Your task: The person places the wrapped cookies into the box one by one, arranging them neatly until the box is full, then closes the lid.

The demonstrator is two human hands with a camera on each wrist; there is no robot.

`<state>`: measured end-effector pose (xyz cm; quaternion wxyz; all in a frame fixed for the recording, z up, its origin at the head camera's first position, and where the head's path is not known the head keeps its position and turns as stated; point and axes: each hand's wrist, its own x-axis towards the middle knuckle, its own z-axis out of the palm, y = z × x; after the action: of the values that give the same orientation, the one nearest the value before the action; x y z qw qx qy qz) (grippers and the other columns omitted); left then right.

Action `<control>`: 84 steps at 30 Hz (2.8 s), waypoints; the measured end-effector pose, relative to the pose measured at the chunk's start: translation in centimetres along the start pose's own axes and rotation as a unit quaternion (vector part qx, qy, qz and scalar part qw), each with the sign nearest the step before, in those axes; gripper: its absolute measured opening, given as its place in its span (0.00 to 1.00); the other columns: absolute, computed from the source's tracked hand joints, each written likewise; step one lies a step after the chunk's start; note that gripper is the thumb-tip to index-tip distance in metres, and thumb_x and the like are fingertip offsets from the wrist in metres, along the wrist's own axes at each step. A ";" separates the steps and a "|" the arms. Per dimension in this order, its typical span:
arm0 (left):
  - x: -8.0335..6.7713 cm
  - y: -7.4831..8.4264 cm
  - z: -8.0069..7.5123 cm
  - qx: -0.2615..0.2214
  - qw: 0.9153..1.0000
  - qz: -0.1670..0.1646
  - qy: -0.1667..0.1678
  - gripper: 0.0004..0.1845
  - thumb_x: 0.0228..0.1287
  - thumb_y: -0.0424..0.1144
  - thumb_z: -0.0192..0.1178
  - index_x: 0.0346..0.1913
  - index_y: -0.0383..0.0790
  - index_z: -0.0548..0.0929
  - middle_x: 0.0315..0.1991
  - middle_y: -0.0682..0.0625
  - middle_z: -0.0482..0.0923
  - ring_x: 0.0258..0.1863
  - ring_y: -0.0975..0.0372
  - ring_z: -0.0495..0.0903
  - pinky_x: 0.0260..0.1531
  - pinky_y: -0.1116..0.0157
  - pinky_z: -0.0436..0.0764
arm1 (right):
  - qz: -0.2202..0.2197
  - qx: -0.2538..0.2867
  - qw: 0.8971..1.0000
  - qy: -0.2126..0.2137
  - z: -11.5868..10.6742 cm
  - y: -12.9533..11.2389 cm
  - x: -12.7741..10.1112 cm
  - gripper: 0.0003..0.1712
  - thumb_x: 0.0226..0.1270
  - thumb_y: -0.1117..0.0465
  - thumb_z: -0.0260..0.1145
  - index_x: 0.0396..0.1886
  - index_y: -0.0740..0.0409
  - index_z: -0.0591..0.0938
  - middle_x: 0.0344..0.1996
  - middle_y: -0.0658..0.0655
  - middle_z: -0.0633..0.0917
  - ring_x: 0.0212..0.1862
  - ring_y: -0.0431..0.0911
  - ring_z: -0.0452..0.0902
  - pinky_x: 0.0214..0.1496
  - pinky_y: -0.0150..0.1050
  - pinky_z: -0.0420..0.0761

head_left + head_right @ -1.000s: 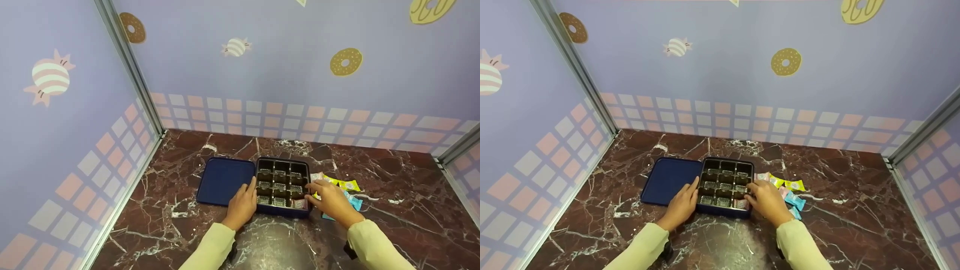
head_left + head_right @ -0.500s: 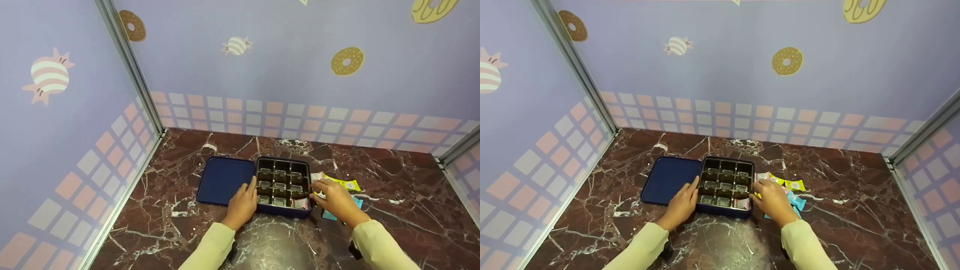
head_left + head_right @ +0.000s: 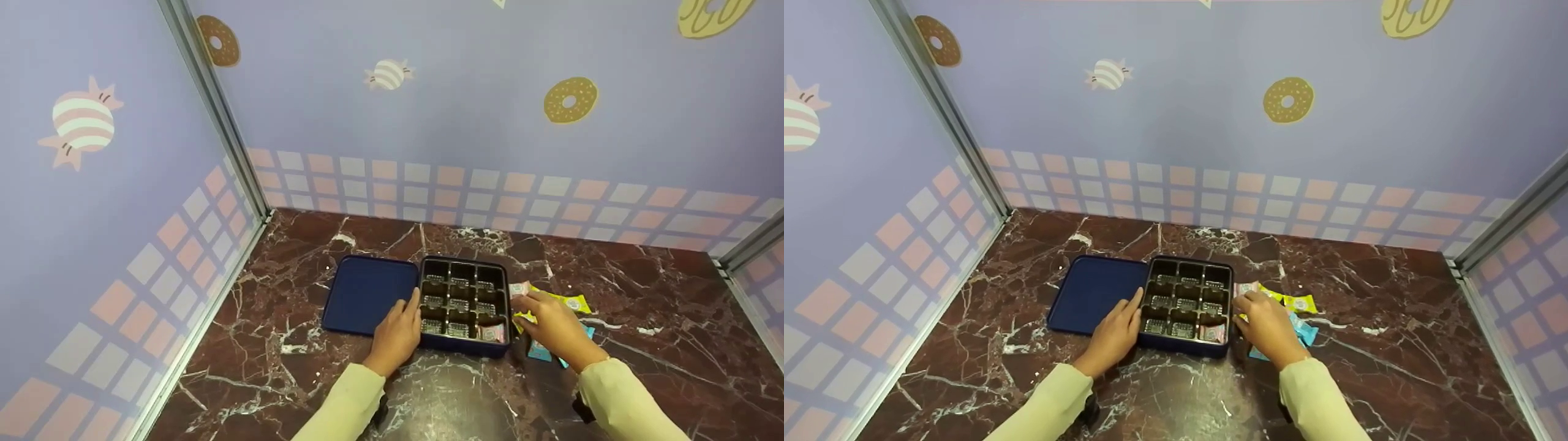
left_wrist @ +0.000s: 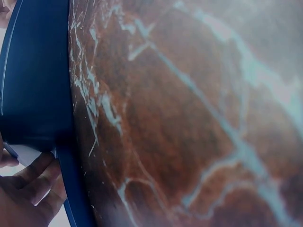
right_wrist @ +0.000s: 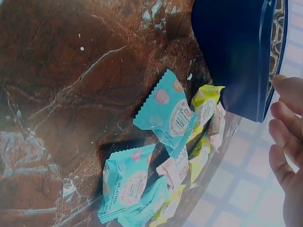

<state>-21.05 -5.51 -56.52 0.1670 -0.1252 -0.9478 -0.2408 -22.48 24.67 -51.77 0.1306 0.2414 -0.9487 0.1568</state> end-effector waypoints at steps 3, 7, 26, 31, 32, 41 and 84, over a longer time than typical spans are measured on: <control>0.0 0.0 0.1 -0.001 1.000 0.000 0.004 0.24 0.73 0.40 0.51 0.69 0.41 0.70 0.34 0.47 0.75 0.25 0.59 0.71 0.25 0.60 0.78 | 0.005 0.006 1.000 -0.001 0.1 0.3 0.1 0.12 0.53 0.63 0.75 0.38 0.55 0.86 0.36 0.55 0.85 0.38 0.49 0.82 0.40 0.48 0.83; 0.0 -0.1 0.2 -0.001 1.000 -0.001 0.004 0.24 0.73 0.39 0.51 0.69 0.40 0.70 0.34 0.47 0.75 0.26 0.58 0.72 0.26 0.60 0.78 | 0.013 0.005 1.000 0.003 0.3 0.7 0.2 0.11 0.54 0.63 0.75 0.38 0.55 0.86 0.38 0.57 0.85 0.38 0.51 0.82 0.40 0.49 0.82; 0.1 0.0 0.2 -0.002 1.000 -0.010 -0.005 0.24 0.74 0.41 0.49 0.70 0.42 0.69 0.36 0.46 0.75 0.27 0.58 0.74 0.29 0.59 0.79 | 0.047 -0.006 0.999 -0.013 1.4 2.0 -0.2 0.16 0.54 0.64 0.74 0.45 0.58 0.85 0.38 0.58 0.82 0.38 0.53 0.77 0.38 0.50 0.79; 0.1 -0.1 0.2 -0.004 1.000 -0.017 -0.011 0.24 0.74 0.41 0.49 0.70 0.42 0.69 0.36 0.47 0.75 0.27 0.58 0.73 0.28 0.59 0.79 | 0.055 0.002 0.998 -0.020 1.5 2.1 0.0 0.15 0.55 0.64 0.74 0.44 0.57 0.85 0.37 0.57 0.81 0.39 0.52 0.77 0.39 0.49 0.79; 0.1 -0.1 0.2 -0.004 1.000 -0.017 -0.009 0.24 0.74 0.41 0.49 0.70 0.42 0.69 0.36 0.47 0.75 0.27 0.58 0.73 0.29 0.59 0.79 | 0.056 0.003 0.998 -0.022 1.5 2.2 0.1 0.15 0.55 0.64 0.73 0.44 0.57 0.85 0.37 0.56 0.81 0.39 0.52 0.77 0.38 0.49 0.79; 0.1 0.0 0.3 0.002 1.000 -0.011 -0.002 0.24 0.74 0.41 0.50 0.70 0.43 0.69 0.35 0.47 0.75 0.26 0.58 0.73 0.28 0.59 0.79 | 0.043 0.010 0.999 0.004 1.4 2.4 0.7 0.09 0.58 0.67 0.71 0.40 0.59 0.86 0.38 0.57 0.80 0.42 0.53 0.76 0.42 0.50 0.79; 0.0 0.1 0.4 0.000 1.000 -0.011 0.000 0.24 0.74 0.41 0.50 0.70 0.43 0.69 0.36 0.46 0.76 0.28 0.57 0.75 0.29 0.58 0.80 | 0.025 -0.039 0.999 0.000 2.6 3.5 2.3 0.20 0.51 0.69 0.74 0.47 0.66 0.83 0.44 0.64 0.82 0.45 0.59 0.77 0.47 0.56 0.78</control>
<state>-21.15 -5.26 -56.81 0.1649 -0.1150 -0.9491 -0.2425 -26.58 25.67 -54.24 0.1360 0.2123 -0.9598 0.1234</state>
